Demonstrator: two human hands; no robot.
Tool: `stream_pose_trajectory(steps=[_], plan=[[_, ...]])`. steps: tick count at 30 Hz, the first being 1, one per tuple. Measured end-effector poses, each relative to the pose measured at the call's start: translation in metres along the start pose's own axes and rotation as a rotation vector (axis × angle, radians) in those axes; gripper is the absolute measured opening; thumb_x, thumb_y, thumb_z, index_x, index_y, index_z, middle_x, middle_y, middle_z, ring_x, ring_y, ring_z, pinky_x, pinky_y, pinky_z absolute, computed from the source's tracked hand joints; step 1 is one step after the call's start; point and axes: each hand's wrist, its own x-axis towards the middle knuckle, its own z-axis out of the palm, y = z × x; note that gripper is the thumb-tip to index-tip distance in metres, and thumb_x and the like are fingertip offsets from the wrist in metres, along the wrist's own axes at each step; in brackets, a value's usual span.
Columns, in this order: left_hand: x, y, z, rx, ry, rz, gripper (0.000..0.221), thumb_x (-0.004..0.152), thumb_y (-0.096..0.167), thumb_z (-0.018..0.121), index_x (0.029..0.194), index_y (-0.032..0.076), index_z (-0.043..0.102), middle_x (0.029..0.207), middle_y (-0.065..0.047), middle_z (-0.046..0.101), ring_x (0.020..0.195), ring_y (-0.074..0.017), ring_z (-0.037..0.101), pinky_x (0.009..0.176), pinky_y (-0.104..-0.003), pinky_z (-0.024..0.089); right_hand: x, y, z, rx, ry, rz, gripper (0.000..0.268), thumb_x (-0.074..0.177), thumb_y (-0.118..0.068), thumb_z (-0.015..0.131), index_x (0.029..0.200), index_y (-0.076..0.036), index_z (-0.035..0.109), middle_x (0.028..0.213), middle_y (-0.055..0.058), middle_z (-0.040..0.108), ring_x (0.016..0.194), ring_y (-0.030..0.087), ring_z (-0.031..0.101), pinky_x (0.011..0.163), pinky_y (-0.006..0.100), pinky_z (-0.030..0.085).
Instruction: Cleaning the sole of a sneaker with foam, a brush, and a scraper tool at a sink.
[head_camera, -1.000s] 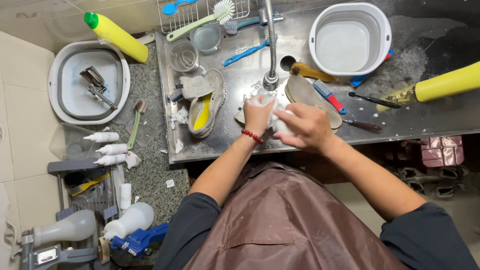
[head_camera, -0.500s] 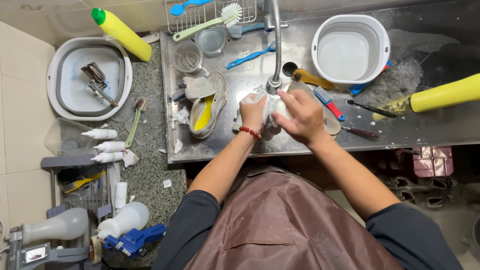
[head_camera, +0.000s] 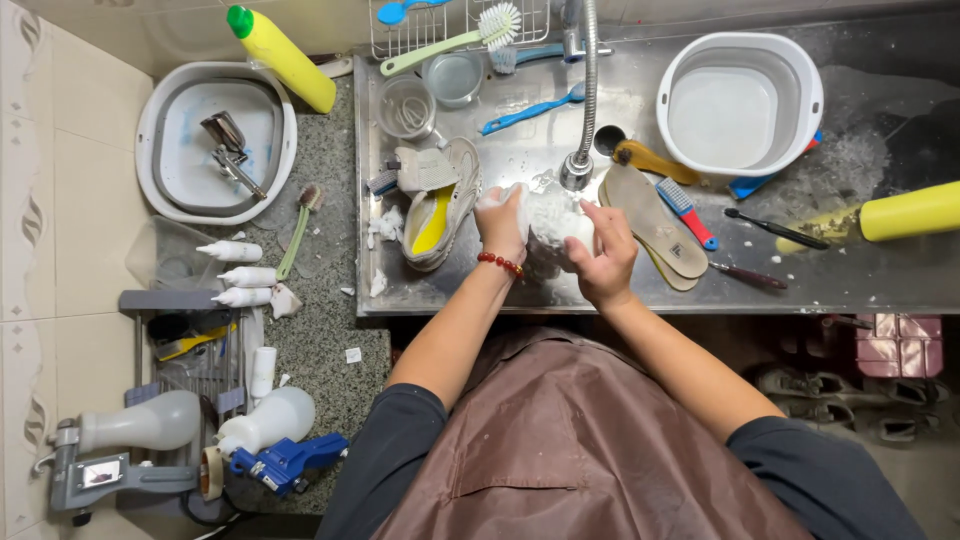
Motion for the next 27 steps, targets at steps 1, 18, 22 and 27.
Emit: stream_pose_trajectory(steps=[1,18,22,27], plan=[[0.002,-0.001,0.001,0.003,0.003,0.008,0.026,0.088,0.014,0.073,0.097,-0.008,0.063,0.079,-0.007,0.066,0.069,-0.0132,0.056,0.063,-0.032,0.048,0.015,-0.004,0.003,0.008,0.003,-0.003,0.048,0.089,-0.027,0.079,0.128,-0.002,0.068,0.109,0.014,0.063,0.086,0.024,0.059,0.077,0.033,0.05],[0.013,-0.013,-0.005,-0.383,0.147,-0.104,0.023,0.097,0.011,0.063,0.112,-0.006,0.061,0.1,-0.011,0.066,0.084,-0.0187,0.065,0.072,-0.033,0.053,0.02,-0.018,0.019,-0.091,0.089,-0.222,0.055,0.08,-0.023,0.089,0.126,-0.006,0.066,0.107,0.012,0.058,0.069,0.02,0.055,0.062,0.033,0.049],[0.02,-0.008,-0.005,-0.437,0.212,-0.126,0.027,0.097,0.014,0.064,0.116,-0.005,0.062,0.106,-0.01,0.067,0.091,-0.018,0.065,0.077,-0.031,0.054,0.006,0.011,0.023,-0.116,0.032,-0.186,0.054,0.078,-0.025,0.09,0.123,-0.006,0.067,0.104,0.011,0.058,0.068,0.02,0.055,0.061,0.033,0.049],[0.002,-0.002,0.002,-0.384,0.222,-0.263,0.033,0.095,0.025,0.064,0.119,0.002,0.057,0.105,-0.012,0.065,0.089,-0.0213,0.065,0.076,-0.035,0.054,0.059,-0.045,0.017,-0.08,0.094,-0.283,0.057,0.08,-0.026,0.09,0.126,-0.004,0.066,0.11,0.014,0.06,0.076,0.024,0.058,0.067,0.035,0.051]])
